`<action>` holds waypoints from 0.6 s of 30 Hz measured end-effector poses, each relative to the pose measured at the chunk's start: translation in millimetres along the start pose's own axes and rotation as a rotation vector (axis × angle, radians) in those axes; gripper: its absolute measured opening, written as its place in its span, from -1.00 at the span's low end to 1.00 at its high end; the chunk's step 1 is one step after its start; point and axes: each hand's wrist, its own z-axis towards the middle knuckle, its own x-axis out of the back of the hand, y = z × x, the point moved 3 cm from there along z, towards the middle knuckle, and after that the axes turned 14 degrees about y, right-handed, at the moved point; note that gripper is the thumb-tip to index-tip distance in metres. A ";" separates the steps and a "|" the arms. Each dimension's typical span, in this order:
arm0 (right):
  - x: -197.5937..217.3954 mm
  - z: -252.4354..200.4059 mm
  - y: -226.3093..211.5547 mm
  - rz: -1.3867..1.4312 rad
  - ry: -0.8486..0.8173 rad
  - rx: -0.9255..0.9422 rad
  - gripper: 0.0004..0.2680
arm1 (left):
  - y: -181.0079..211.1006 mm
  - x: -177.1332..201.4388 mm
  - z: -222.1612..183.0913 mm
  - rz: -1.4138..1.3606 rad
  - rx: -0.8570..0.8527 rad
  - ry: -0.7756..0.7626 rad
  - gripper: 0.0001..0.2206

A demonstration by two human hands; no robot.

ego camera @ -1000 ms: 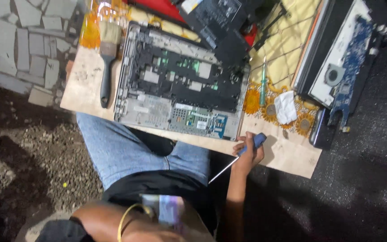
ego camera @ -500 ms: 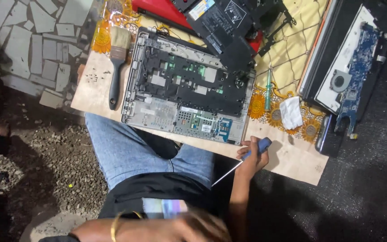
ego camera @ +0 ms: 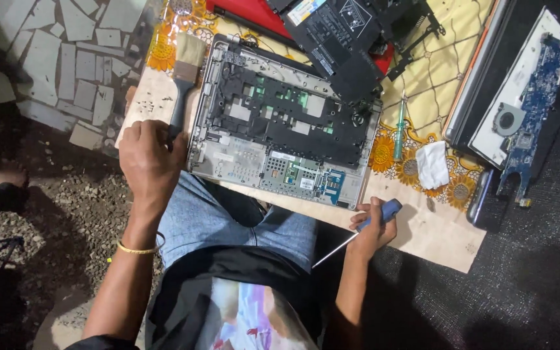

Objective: Unscrewing small components and screws from the internal chassis of a laptop during repair.

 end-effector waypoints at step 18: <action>2.4 1.4 3.5 0.019 0.003 0.002 -0.88 | 5.2 3.1 7.9 -0.128 0.188 -0.147 -0.79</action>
